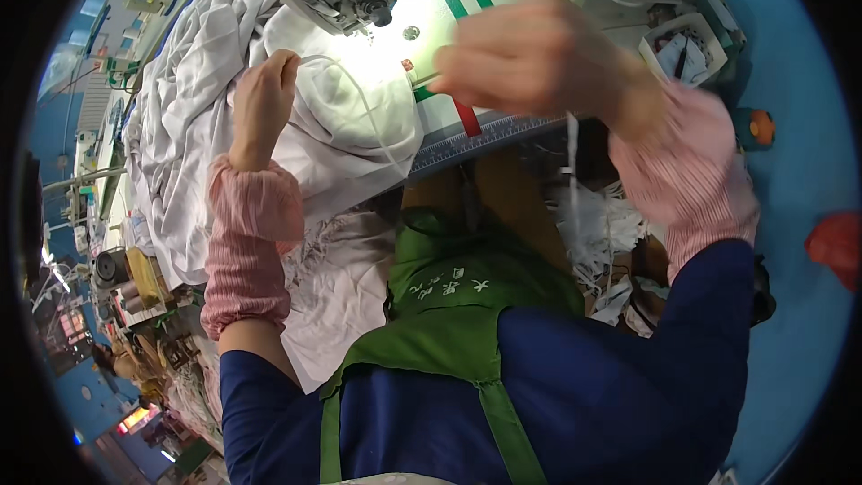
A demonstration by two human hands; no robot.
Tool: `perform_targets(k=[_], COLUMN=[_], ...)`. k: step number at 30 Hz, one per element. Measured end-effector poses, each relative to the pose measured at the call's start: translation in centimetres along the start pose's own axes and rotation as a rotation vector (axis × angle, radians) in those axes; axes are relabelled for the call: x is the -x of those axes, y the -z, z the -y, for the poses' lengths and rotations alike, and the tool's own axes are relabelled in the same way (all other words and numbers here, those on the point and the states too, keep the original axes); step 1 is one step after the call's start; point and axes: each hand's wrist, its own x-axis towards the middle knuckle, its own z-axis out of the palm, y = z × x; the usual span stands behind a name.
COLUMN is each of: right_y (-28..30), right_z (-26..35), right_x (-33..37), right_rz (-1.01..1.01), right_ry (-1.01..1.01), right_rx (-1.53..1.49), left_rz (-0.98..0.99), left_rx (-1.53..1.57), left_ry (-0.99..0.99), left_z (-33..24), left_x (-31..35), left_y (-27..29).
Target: Sewing white fabric pillowcases using an industrial sewing machine.
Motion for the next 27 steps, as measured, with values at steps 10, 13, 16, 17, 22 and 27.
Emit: perform_targets(k=[10,13,16,17,22,27], right_y=[-15.5,-14.7,-11.1,-9.7,-7.2,-8.7], right_z=[-18.2,-18.1,-13.1,-10.2,9.7,18.0], right_x=[0.7,2.2,5.2,6.6,15.9,17.3], right_rz=[0.651,0.514,0.086,-0.083,-0.792,-0.809], right_ry=[-0.159,-0.432,-0.605,-0.619,-1.235,-1.415], right_rx=[0.362,0.279,0.138,0.091,-0.026,-0.262], left_rz=[0.247,-0.026,0.212,0.262,0.26,0.33], left_rx=[-0.117,-0.17,0.21,0.258,0.346,0.29], left_ry=[0.134,-0.224,-0.247,-0.347,-0.563,-0.466], left_z=[1.3,-1.6,-7.6,-10.0,-18.7,-15.3], left_x=[0.3,0.6,2.3,3.0,5.4,5.4], left_y=[-1.3,0.7,1.7,1.3,-2.4,-0.6])
